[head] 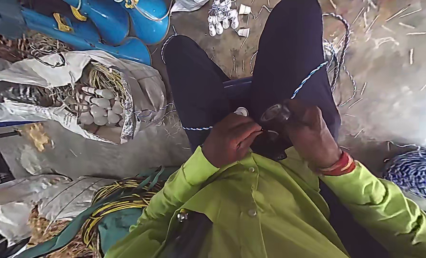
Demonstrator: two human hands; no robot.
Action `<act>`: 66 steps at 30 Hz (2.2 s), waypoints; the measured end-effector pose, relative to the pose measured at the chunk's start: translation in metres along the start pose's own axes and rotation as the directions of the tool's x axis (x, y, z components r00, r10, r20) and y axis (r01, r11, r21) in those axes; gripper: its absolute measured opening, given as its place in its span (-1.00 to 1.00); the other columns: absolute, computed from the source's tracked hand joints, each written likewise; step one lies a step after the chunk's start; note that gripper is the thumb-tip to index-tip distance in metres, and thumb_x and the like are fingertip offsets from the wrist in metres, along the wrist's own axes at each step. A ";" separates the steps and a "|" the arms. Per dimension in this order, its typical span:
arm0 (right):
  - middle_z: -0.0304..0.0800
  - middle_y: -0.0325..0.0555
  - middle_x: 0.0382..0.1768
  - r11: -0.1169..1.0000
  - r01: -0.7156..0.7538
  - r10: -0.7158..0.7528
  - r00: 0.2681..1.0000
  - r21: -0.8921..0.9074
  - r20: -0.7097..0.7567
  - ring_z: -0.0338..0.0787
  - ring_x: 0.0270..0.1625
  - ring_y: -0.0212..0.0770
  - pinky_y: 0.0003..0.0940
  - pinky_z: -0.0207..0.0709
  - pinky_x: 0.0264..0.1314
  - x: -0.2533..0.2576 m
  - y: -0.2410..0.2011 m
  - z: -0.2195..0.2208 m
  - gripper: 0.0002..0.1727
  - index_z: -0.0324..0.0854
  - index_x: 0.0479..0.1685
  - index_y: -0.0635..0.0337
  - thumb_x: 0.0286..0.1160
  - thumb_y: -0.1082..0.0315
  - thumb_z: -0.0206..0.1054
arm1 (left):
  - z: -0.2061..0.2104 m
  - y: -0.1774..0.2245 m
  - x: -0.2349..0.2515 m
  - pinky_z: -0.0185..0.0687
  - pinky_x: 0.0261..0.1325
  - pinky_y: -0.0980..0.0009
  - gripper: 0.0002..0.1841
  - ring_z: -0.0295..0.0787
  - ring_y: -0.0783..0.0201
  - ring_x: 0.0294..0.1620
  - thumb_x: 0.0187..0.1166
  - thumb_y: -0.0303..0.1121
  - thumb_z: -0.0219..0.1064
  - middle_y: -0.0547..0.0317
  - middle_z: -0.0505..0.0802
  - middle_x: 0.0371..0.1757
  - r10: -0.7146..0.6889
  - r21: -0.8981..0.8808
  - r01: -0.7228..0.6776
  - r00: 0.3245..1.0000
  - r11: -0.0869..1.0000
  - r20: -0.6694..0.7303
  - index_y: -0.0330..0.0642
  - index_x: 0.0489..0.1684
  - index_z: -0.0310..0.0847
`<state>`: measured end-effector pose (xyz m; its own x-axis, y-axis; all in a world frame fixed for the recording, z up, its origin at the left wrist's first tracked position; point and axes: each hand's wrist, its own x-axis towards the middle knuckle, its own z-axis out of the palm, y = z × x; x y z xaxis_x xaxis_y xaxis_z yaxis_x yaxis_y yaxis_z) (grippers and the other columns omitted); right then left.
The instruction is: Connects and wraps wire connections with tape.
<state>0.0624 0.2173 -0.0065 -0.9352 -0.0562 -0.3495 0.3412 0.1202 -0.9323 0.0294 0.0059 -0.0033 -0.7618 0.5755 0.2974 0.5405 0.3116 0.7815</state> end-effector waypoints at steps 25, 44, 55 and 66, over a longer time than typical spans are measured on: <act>0.86 -0.19 -0.11 0.923 0.361 -0.378 0.916 -0.134 -0.138 0.82 -0.19 -0.44 -0.55 0.75 -0.16 0.002 0.014 0.014 -0.56 0.59 0.25 0.32 0.37 0.46 0.53 | -0.003 -0.006 0.001 0.85 -0.10 0.49 -0.83 0.84 0.39 -0.17 0.41 -0.53 0.56 0.07 0.87 -0.14 -0.456 -0.254 0.434 0.889 0.864 -0.034 -0.37 -0.11 0.83; 0.81 -0.15 0.19 0.936 0.025 -0.022 1.000 0.352 -0.011 0.86 0.04 -0.33 -0.37 0.81 0.10 0.005 0.012 0.033 -0.58 0.50 0.56 0.19 0.85 0.27 0.09 | 0.003 0.006 0.004 0.78 -0.17 0.53 -0.90 0.79 0.40 -0.21 0.46 -0.53 0.51 0.09 0.85 -0.22 -0.396 -0.257 0.356 0.910 0.898 -0.121 -0.38 -0.18 0.85; 0.88 -0.16 0.08 0.777 -0.095 0.172 0.983 0.622 -0.066 0.91 -0.03 -0.32 -0.36 0.83 0.11 0.004 0.004 0.037 -0.65 0.64 0.38 0.22 0.75 0.53 0.09 | 0.007 0.000 0.004 0.76 0.20 0.48 -0.89 0.73 0.29 0.20 0.39 -0.52 0.57 -0.08 0.73 0.24 -0.344 -0.246 0.294 0.919 0.923 -0.193 -0.34 -0.21 0.86; 0.88 -0.15 -0.11 0.892 0.239 -0.172 0.965 0.383 -0.200 0.94 -0.11 -0.24 -0.24 0.91 0.02 0.005 0.027 0.039 -0.86 0.65 0.08 0.30 0.67 0.50 0.30 | -0.009 0.007 0.015 0.92 -0.17 0.33 -0.91 0.90 0.30 -0.31 0.58 -0.57 0.37 0.11 0.91 -0.25 -0.649 -0.711 0.402 0.755 0.577 -0.099 -0.37 -0.10 0.78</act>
<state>0.0701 0.1818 -0.0369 -0.9796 0.1238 -0.1582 0.1175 -0.2856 -0.9511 0.0187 0.0099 0.0113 -0.9608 0.1572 -0.2281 -0.2487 -0.1267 0.9603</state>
